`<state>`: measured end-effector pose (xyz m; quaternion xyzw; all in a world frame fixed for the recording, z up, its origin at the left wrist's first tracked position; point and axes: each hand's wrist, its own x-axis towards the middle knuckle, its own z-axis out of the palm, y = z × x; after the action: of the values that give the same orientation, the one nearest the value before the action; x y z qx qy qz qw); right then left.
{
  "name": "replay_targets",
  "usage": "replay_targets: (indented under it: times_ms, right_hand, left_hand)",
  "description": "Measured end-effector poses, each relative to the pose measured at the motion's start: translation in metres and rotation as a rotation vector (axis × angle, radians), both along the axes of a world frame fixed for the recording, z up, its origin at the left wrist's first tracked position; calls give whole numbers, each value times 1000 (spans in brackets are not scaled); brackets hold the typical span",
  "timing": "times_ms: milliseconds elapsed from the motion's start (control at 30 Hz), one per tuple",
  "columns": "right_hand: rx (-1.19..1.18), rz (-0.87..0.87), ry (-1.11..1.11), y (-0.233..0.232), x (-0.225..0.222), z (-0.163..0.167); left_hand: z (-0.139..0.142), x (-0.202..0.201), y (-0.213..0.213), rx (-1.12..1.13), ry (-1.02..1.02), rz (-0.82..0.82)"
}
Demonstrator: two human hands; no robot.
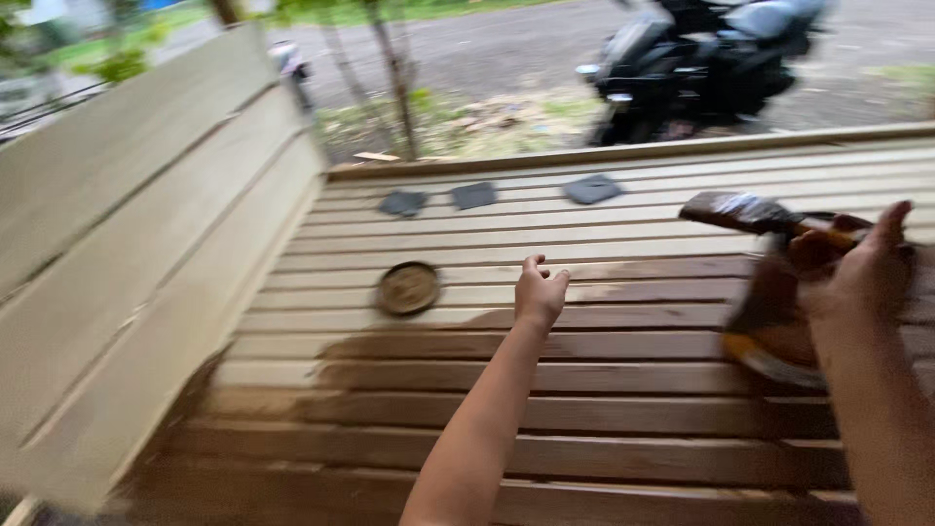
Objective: The person applies dark wood stain to a slatted wooden surface using a brush. They repeatedly dip the brush into a can of stain and spread it along the slats, working from one end toward the other.
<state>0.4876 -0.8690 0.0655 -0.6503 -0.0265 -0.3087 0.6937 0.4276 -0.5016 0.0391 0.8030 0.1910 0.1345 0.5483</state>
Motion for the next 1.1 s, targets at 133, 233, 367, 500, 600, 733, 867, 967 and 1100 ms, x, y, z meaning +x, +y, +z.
replay_targets:
  times_ms: [133,233,367,500,600,733,867,967,1100]
  right_hand:
    - [-838,-125,-184,149,-9,-26]
    - [153,465,166,286,-33,-39]
    - [355,730,396,463,-100,-61]
    - [316,821,479,602,-162,-89]
    - [348,931,452,685,-195,-115]
    - [299,894,579,770,-226,-143]
    - [263,913,638,837,-240,-154]
    - [151,907,567,861,-240,-160]
    - [62,867,467,848,-230,-168]
  left_hand:
    - [-3,-51,125,107,6,191]
    - [-15,-98,224,203,-27,329]
    - [-35,-183,363,308,40,468]
    - [-49,-270,479,588,198,576]
    - [-62,-321,538,951,77,570]
    - [-79,-358,591,1231,151,437]
    - [-96,-373,613,1317,75,336]
    - [-99,-379,626,1262,11,228]
    - [-101,-382,631,1282,9,172]
